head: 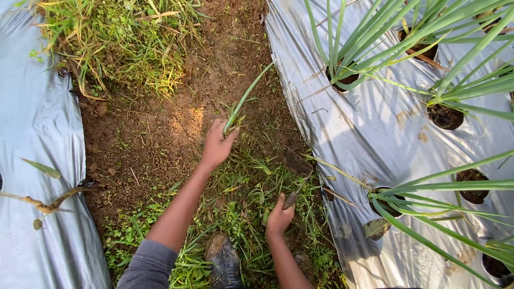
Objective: The person removes weeds from the soil between rows of plants growing through plastic mulch. They pull the weeds by hand and use a small hand hoe to loosen the soil and uproot the vegetation.
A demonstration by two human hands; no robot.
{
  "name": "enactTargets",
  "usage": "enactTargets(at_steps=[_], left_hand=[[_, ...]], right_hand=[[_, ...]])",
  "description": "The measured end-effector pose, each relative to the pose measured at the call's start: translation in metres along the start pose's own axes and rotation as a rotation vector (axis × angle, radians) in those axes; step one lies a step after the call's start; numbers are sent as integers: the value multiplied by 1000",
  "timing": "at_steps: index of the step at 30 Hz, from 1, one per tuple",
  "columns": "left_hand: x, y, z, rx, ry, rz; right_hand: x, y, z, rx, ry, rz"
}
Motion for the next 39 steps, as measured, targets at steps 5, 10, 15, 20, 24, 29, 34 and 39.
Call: enactTargets(at_steps=[5, 10, 15, 20, 24, 29, 34, 39], left_hand=[[8, -5, -24, -56, -199, -523], [52, -25, -40, -20, -85, -708], [20, -29, -26, 152, -87, -708], [32, -53, -49, 216, -177, -386], [34, -54, -71, 65, -293, -27], [-17, -33, -93, -44, -348, 116], [-30, -31, -102, -12, -378, 61], [-50, -27, -88, 13, -350, -4]], right_hand=[[-17, -1, -2, -15, -84, 38], [-65, -9, 3, 42, -232, -61], [-119, 5, 9, 9, -801, 15], [-190, 75, 48, -404, -995, -469], [-268, 93, -13, -657, -438, -483], [-175, 129, 86, -548, -1061, -1112], [-143, 159, 135, -564, -1111, -1155], [-182, 170, 145, -618, -952, -924]])
Point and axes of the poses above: each hand's wrist, its own z-axis towards the middle knuckle, its own y-axis out of the palm, x = y × z, the point moved 1 cm from there along z, towards the middle knuckle, and after that the axes turned 4 degrees about z, right-handed, at the moved point
